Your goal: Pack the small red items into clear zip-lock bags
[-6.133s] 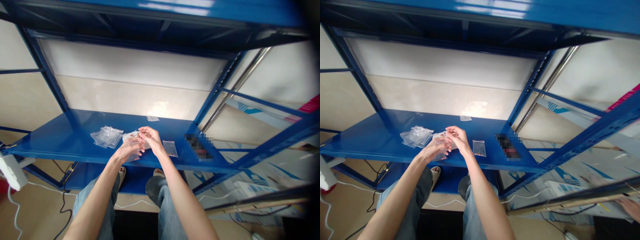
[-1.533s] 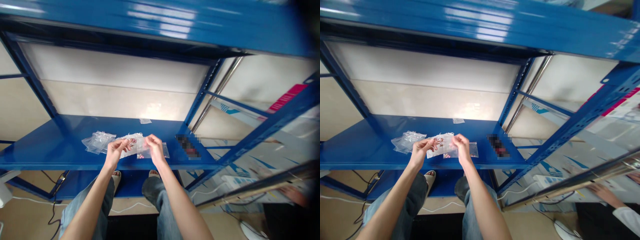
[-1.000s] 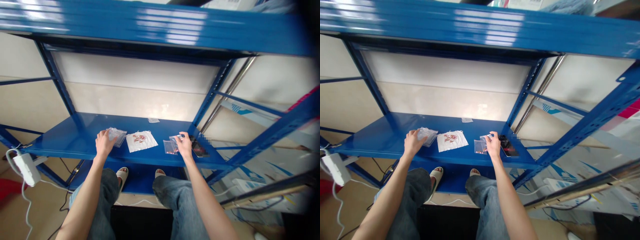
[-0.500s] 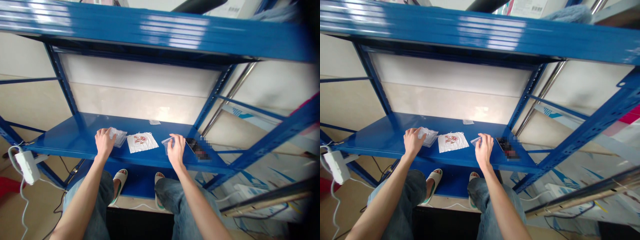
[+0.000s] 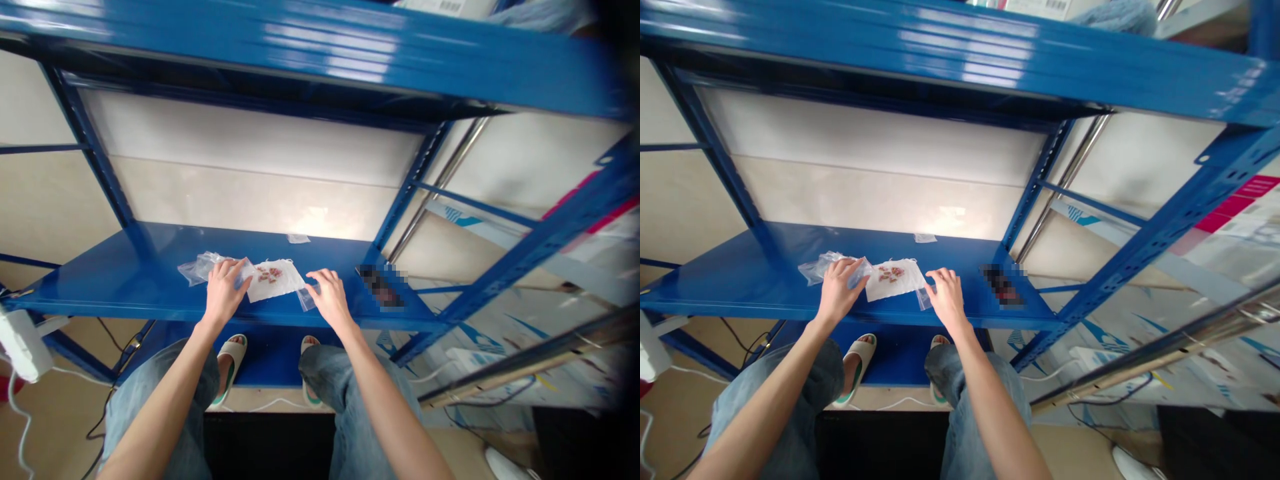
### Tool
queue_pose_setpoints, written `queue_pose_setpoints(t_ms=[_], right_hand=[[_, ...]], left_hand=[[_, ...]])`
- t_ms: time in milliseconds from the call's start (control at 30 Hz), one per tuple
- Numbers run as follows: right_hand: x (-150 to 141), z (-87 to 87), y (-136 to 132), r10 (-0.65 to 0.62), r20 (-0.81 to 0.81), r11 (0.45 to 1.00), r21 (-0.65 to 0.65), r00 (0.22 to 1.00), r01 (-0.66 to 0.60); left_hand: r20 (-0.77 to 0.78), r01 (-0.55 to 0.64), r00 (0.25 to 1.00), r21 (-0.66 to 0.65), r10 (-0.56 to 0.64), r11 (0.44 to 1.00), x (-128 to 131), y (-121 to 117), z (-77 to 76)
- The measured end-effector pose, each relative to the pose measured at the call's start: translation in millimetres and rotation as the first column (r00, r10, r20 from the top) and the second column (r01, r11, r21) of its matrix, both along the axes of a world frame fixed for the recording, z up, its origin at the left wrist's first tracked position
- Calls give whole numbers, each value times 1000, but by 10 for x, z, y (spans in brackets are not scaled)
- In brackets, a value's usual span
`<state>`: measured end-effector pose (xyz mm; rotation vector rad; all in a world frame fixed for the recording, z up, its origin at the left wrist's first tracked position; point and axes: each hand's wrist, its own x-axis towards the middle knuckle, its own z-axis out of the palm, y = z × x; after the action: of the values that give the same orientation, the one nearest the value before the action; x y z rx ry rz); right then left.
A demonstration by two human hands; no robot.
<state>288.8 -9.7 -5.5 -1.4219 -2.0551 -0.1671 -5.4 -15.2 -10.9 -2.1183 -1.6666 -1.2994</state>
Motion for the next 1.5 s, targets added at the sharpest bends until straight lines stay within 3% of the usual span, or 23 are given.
queue_pose_setpoints(t_ms=[200,433,500,567,700,800,933,1067,1133,1233,1333,1400,1500], right_hand=[[111,-67,-16,-29,51,984,-173,998,38],[41,-70,30,-20,43,981,-192,999,28],[33,-73,44,-17,30,980,-196,999,23],[28,-73,65,-23,15,978,-206,1000,26],[-4,-40,78,-21,21,979,-203,1000,24],[-13,39,40,-28,33,993,-114,999,32],[140,147,24,-154,-32,987,36,987,156],[329,137,104,-303,-45,953,-8,952,303],[298,123,107,-295,-70,955,-2,953,296],[61,151,-8,-49,-152,994,92,987,63],[-240,206,-204,308,-235,949,145,922,-280],[-379,218,-308,409,-311,912,178,858,-371],[-468,185,-370,445,-359,895,199,820,-399]], left_hand=[[315,235,923,-10,-220,972,202,-50,-14],[605,330,765,-73,-221,941,361,-105,-51],[721,378,661,-80,-208,922,366,-112,-32],[849,481,490,-74,-198,873,358,-116,-12],[980,719,156,-27,-123,694,321,-128,0],[996,797,52,-1,-68,604,303,-140,-7],[999,823,-8,34,-49,567,317,-141,-2],[997,837,-51,70,-50,543,359,-147,28],[997,851,-58,77,-52,520,389,-164,40],[997,861,-28,60,-71,506,443,-204,53],[995,885,13,36,-102,464,494,-251,68],[991,909,36,21,-130,416,522,-277,75],[987,924,70,-10,-145,381,554,-299,66]])
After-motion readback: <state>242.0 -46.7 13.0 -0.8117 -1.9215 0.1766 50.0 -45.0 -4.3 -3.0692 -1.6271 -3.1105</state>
